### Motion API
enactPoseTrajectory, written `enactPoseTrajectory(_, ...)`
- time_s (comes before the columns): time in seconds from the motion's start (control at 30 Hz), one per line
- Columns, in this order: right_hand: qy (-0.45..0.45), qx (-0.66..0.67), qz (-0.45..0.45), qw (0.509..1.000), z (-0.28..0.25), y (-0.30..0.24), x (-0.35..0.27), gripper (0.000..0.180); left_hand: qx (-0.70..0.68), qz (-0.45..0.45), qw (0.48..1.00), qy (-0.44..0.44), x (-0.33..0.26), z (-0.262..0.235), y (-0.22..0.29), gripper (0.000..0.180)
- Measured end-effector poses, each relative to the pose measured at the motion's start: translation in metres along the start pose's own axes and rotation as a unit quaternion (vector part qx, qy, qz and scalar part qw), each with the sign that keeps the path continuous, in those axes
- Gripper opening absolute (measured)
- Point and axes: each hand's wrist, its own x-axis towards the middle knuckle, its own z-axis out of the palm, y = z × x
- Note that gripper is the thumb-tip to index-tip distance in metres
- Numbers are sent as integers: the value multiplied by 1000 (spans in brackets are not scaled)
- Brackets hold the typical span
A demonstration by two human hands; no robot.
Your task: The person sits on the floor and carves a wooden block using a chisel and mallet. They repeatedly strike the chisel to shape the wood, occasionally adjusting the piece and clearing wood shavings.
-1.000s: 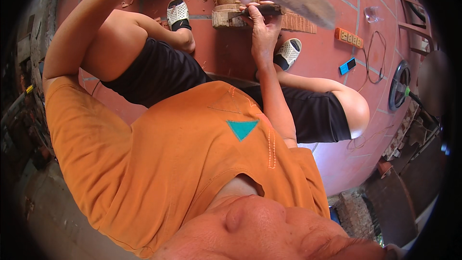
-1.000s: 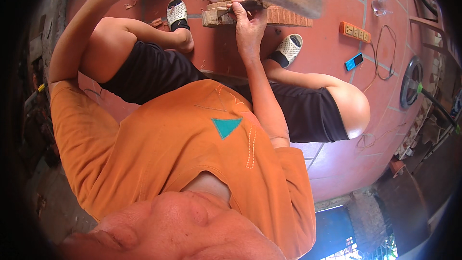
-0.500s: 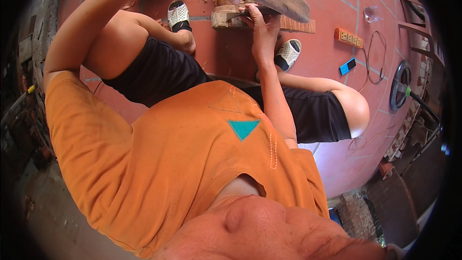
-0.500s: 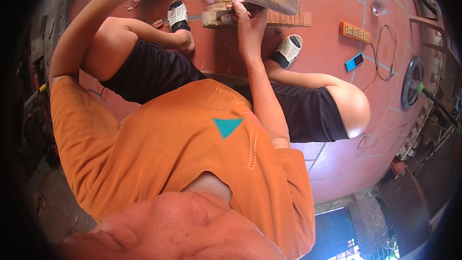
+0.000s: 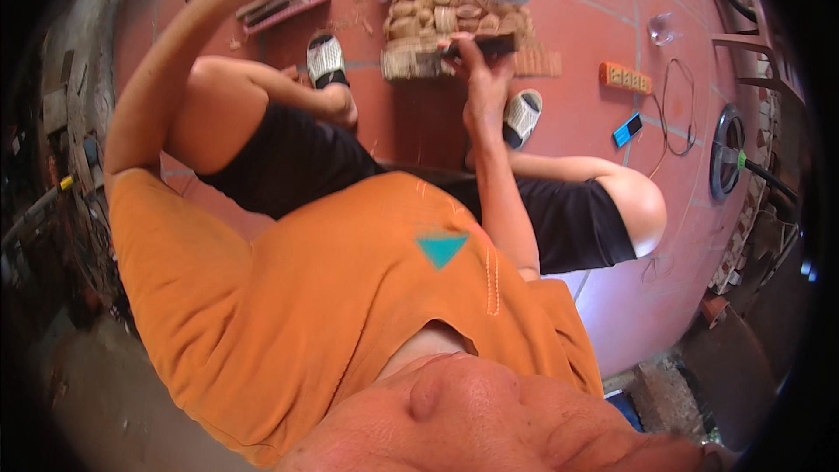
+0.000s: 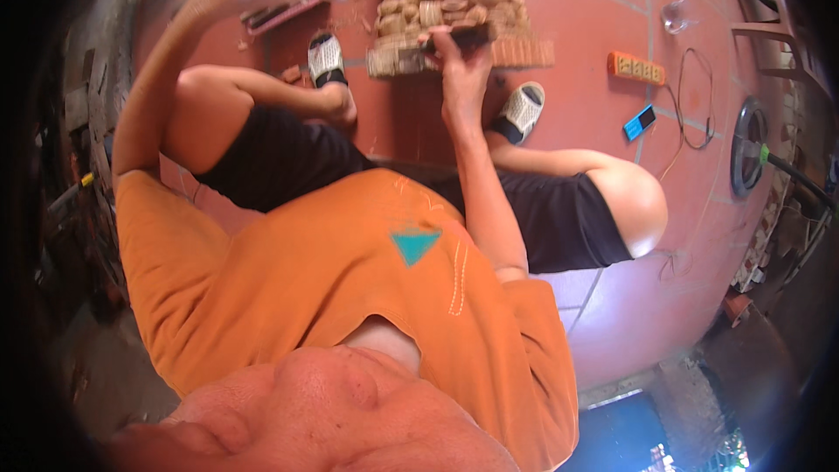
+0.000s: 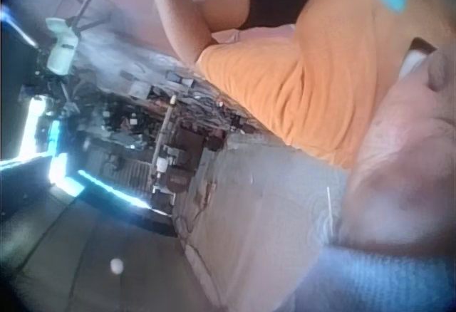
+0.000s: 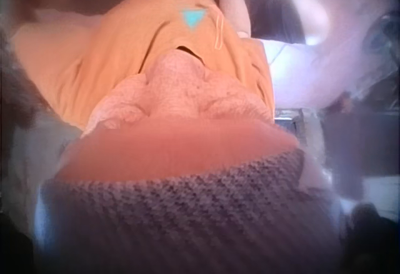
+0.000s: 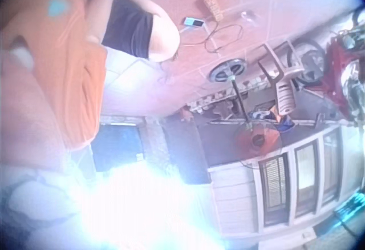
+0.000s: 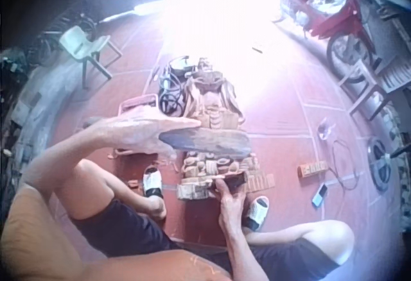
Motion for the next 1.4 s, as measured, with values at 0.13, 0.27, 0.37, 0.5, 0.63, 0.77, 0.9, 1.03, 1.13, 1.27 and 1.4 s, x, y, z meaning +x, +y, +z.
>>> enactPoseTrajectory(0.13,-27,4,9,1000,8,13,-3,23,-24,-100,995,-19,7,7,-17,84)
enactPoseTrajectory(0.27,-78,-75,-61,992,4,33,9,25,-95,-94,990,34,5,1,-11,80)
enactPoseTrajectory(0.37,-89,-165,-10,982,8,10,3,37,-93,-92,989,64,6,1,-11,79)
enactPoseTrajectory(0.5,-58,-439,-63,894,-5,18,1,45,-103,-79,987,91,9,10,-22,78)
enactPoseTrajectory(0.63,-83,-252,-31,964,0,-4,-5,37,-88,-122,985,84,14,-3,-7,75)
enactPoseTrajectory(0.77,-63,-59,-56,995,5,-35,-10,25,-84,-81,973,197,15,-17,6,72)
enactPoseTrajectory(0.9,-60,40,-101,992,-1,-94,-24,27,-261,-55,926,266,5,-47,37,57)
enactPoseTrajectory(1.03,-66,1,-216,974,-17,-183,-73,28,-514,-116,779,340,-14,-56,107,51)
enactPoseTrajectory(1.13,-91,-29,-261,961,-41,-225,-103,29,-614,-99,728,289,-48,-31,102,38)
enactPoseTrajectory(1.27,-93,-180,-252,946,-64,-267,-93,34,-661,-148,664,317,-68,35,124,21)
enactPoseTrajectory(1.4,-130,-227,-219,940,-68,-262,-31,35,-698,-185,616,315,-78,101,111,27)
